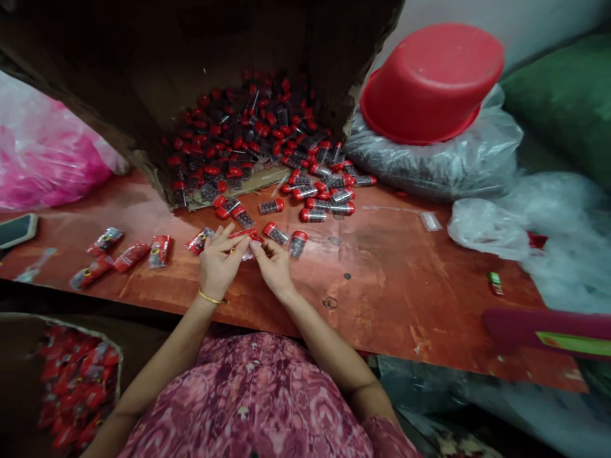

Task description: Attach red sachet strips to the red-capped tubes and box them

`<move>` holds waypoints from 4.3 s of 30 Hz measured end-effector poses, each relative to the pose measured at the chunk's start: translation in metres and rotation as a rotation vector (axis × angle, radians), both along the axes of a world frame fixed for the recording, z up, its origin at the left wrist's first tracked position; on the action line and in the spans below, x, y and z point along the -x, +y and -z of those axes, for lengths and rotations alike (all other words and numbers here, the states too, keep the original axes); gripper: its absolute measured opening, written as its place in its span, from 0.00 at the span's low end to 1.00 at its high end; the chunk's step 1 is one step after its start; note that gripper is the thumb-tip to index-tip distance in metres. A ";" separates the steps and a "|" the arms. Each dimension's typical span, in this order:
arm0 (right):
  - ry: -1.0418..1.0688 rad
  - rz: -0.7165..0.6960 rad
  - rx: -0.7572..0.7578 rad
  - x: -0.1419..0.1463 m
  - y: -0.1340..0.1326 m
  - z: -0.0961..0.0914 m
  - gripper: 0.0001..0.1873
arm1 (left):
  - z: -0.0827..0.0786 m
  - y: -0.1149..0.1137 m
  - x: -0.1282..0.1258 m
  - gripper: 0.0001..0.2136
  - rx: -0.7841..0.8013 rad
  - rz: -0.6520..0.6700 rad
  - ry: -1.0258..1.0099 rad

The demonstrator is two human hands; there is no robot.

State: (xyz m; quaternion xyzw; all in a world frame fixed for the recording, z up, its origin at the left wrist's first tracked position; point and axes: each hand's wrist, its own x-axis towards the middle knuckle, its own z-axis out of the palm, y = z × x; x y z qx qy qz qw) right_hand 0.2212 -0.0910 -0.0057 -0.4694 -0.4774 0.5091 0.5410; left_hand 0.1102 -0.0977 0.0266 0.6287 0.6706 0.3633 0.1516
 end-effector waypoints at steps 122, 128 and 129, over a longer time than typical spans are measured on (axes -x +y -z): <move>-0.101 -0.052 0.048 -0.014 -0.043 -0.008 0.14 | 0.013 -0.026 -0.032 0.18 0.350 0.084 -1.384; 0.062 -0.112 0.156 -0.009 -0.037 -0.009 0.17 | 0.011 -0.025 -0.035 0.20 0.386 0.036 -1.361; 0.094 -0.131 0.180 -0.008 -0.035 -0.009 0.18 | 0.011 -0.026 -0.035 0.20 0.397 0.031 -1.363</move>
